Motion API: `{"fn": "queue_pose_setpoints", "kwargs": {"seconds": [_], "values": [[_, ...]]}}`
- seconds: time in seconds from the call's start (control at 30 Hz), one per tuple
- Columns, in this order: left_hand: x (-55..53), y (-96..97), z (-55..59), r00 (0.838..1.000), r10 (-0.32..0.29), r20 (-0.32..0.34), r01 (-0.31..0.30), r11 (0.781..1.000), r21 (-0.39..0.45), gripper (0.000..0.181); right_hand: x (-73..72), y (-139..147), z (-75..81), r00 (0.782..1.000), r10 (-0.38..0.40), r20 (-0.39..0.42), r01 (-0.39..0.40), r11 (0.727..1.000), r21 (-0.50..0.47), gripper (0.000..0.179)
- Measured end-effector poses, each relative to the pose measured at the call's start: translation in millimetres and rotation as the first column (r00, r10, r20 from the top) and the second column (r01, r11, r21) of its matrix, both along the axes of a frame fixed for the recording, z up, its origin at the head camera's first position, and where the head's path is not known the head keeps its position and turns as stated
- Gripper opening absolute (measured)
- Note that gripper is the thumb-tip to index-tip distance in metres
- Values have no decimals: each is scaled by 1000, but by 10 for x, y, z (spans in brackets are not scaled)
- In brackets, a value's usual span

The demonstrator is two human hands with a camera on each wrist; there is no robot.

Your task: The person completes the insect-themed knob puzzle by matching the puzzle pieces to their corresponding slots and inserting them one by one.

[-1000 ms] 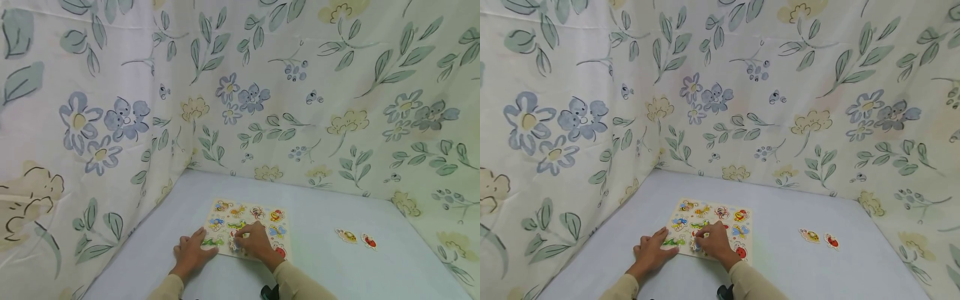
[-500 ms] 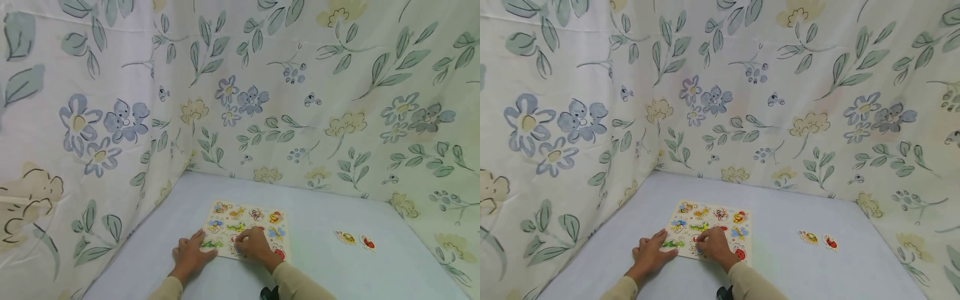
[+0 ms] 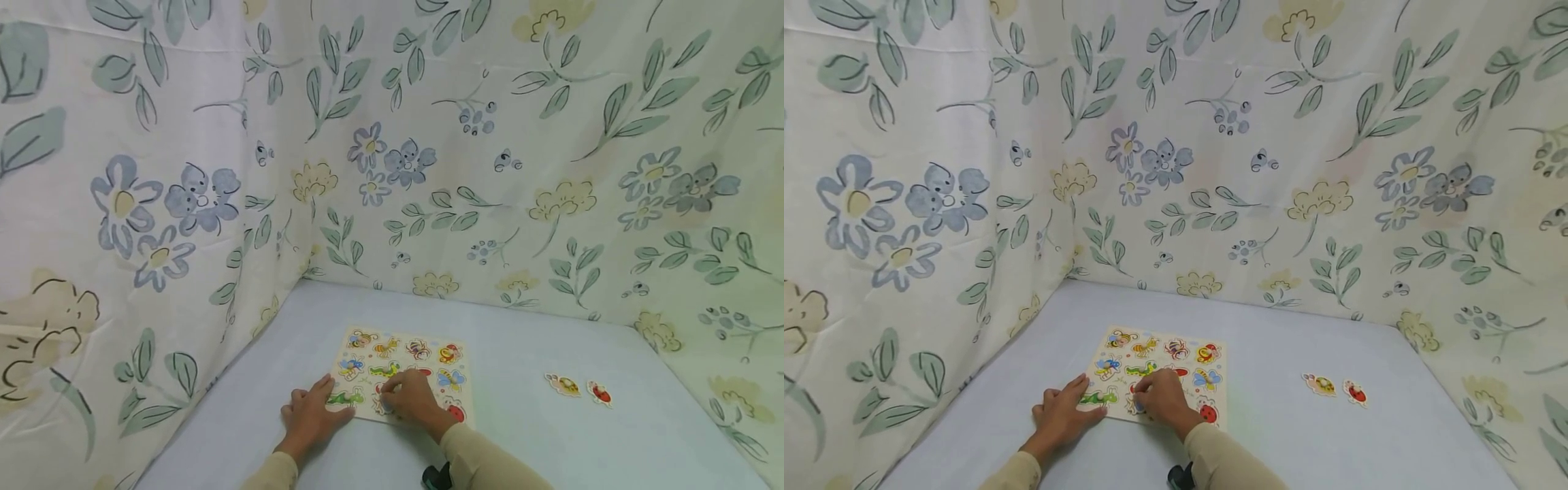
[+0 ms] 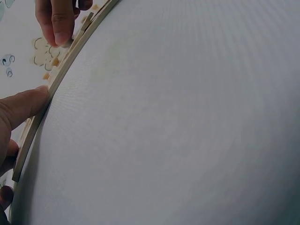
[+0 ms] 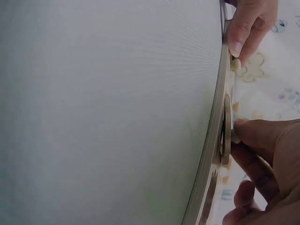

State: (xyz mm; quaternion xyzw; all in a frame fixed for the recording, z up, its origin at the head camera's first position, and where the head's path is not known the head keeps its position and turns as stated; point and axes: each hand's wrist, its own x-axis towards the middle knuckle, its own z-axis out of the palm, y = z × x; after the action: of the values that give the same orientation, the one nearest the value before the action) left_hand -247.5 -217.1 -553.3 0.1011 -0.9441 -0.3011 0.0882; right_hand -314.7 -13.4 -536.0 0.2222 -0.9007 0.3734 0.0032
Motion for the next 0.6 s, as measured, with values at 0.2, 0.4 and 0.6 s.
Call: {"fn": "queue_pose_setpoints", "kwargs": {"seconds": [0.2,0.4,0.6], "values": [[-1,-3,1,1000,3,1,-3,1000,-7,85,6,-18,-1,1000,-10,-14,10,1000,-11,9],[21,9,30,1000,5,-2,-5,1000,-8,85,-8,-12,-14,1000,-2,-11,2,1000,18,9],[30,5,26,1000,1,2,-1,1000,-8,86,-46,41,-40,999,32,32,-32,999,-17,6]]}}
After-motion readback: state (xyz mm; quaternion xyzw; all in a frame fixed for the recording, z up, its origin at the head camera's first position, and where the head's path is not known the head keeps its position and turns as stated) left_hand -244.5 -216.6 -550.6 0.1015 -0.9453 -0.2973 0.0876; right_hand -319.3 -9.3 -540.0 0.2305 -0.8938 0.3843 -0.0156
